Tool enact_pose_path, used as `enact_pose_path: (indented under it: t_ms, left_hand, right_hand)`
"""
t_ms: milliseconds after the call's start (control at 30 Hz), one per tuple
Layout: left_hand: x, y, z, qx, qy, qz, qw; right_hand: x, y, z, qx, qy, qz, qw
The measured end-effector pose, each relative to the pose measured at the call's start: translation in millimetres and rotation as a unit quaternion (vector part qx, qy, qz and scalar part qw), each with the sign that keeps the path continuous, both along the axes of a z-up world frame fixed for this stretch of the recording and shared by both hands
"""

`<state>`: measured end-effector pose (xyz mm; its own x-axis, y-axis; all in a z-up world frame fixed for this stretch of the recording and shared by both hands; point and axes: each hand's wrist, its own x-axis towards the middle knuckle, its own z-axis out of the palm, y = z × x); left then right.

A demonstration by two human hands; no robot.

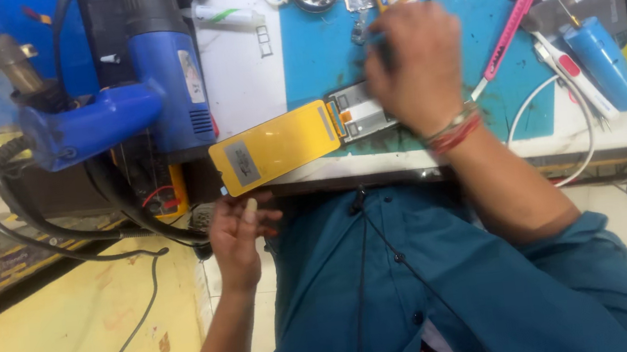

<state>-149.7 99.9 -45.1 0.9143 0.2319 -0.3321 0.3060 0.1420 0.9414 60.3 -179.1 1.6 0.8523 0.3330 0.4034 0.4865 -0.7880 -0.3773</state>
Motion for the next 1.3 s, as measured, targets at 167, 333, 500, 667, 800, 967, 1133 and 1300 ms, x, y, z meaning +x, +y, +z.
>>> enact_pose_path:
  t_ms: [167, 333, 500, 667, 800, 967, 1133, 1300]
  left_hand:
    - [-15.0, -14.8, -1.6, 0.06, 0.003, -0.073, 0.996]
    - [0.0, -32.1, 26.3, 0.136, -0.085, -0.161, 0.974]
    - [36.2, -66.0, 55.0, 0.042, -0.193, -0.173, 0.965]
    - [75.6, -97.0, 81.5, -0.073, -0.196, -0.149, 0.967]
    - [106.2, -102.2, 86.9, -0.157, -0.213, -0.177, 0.948]
    - [106.9, -110.2, 69.0, -0.229, -0.2, -0.225, 0.926]
    - [89.1, -110.7, 43.0, -0.331, -0.138, -0.234, 0.903]
    - [94.3, -112.0, 33.2, -0.314, -0.198, -0.041, 0.928]
  right_hand:
    - [39.4, -14.8, -14.3, -0.011, -0.058, -0.014, 0.998]
    - [74.8, -19.1, -20.7, -0.098, -0.048, -0.038, 0.993]
    - [69.4, -38.0, -9.7, -0.049, -0.084, -0.107, 0.99]
    - [1.1, -72.8, 13.9, 0.449, 0.232, -0.022, 0.862]
    - [-73.7, -82.4, 12.9, 0.531, 0.489, 0.011, 0.692]
    - [-116.8, -83.0, -2.3, 0.583, 0.588, 0.026, 0.561]
    - [-122.2, -88.7, -9.9, 0.589, 0.618, 0.021, 0.52]
    - [-126.2, -84.0, -2.9, 0.453, 0.384, 0.004, 0.805]
